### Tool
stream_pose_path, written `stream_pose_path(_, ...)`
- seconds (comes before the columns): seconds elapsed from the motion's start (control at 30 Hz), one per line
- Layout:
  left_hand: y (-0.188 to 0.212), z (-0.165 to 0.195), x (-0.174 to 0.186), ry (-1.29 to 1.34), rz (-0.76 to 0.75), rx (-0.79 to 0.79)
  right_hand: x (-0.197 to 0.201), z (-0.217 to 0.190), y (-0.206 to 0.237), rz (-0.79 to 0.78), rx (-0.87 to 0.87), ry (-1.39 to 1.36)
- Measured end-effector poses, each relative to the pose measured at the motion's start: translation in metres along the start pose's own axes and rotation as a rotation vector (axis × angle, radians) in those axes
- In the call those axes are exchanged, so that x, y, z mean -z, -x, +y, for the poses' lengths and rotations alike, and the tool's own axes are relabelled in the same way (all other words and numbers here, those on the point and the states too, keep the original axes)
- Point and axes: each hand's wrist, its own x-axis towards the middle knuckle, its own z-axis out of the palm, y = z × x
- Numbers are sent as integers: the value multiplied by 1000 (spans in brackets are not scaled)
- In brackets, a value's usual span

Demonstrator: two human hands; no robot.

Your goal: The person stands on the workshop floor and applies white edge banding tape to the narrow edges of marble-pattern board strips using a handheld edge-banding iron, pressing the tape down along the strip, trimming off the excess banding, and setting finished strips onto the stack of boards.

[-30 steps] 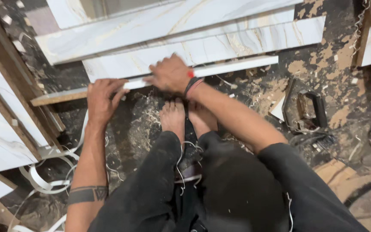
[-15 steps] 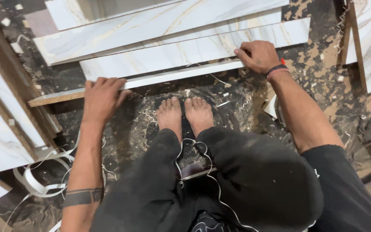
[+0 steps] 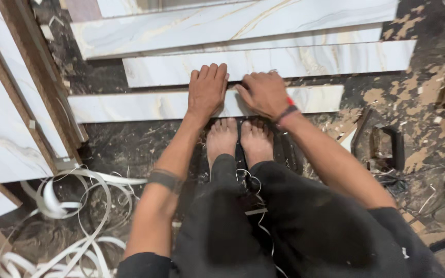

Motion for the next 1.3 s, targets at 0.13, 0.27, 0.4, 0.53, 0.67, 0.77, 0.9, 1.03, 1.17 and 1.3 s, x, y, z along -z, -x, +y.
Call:
stream_pose_path(0.13, 27, -10, 7, 182, -66, -39, 3, 15, 37, 55, 234, -69)
stream_pose_path(0.27, 35, -7, 15, 187, -7, -74, 3, 11, 52, 19, 225, 130)
stream_pose_path(0.4, 38, 6, 19, 157, -60, -85, 13, 19, 44, -136, 180, -64)
stream_pose_path(0.53, 32, 26, 17, 126, -54, -74, 27, 43, 28, -413, 93, -295)
stream_pose_path(0.67, 6, 28, 10, 23, -137, 29, 33, 49, 14, -382, 62, -439)
stream_pose_path(0.77, -4, 25, 5, 30, -189, 31, 24, 29, -1, -288, -4, -261)
stream_pose_path(0.9, -5, 23, 2, -3, -44, -40, 4, -3, -21, -33, -82, -61)
stream_pose_path(1.03, -2, 23, 1, 17, -71, 5, -8, 4, -19, 106, -74, -35)
stream_pose_path(1.17, -3, 18, 1, -14, -106, 9, 8, 44, 7, 48, -111, 52)
stream_pose_path(1.3, -2, 6, 0, -80, -86, 26, 41, 102, 56, 152, -123, 127)
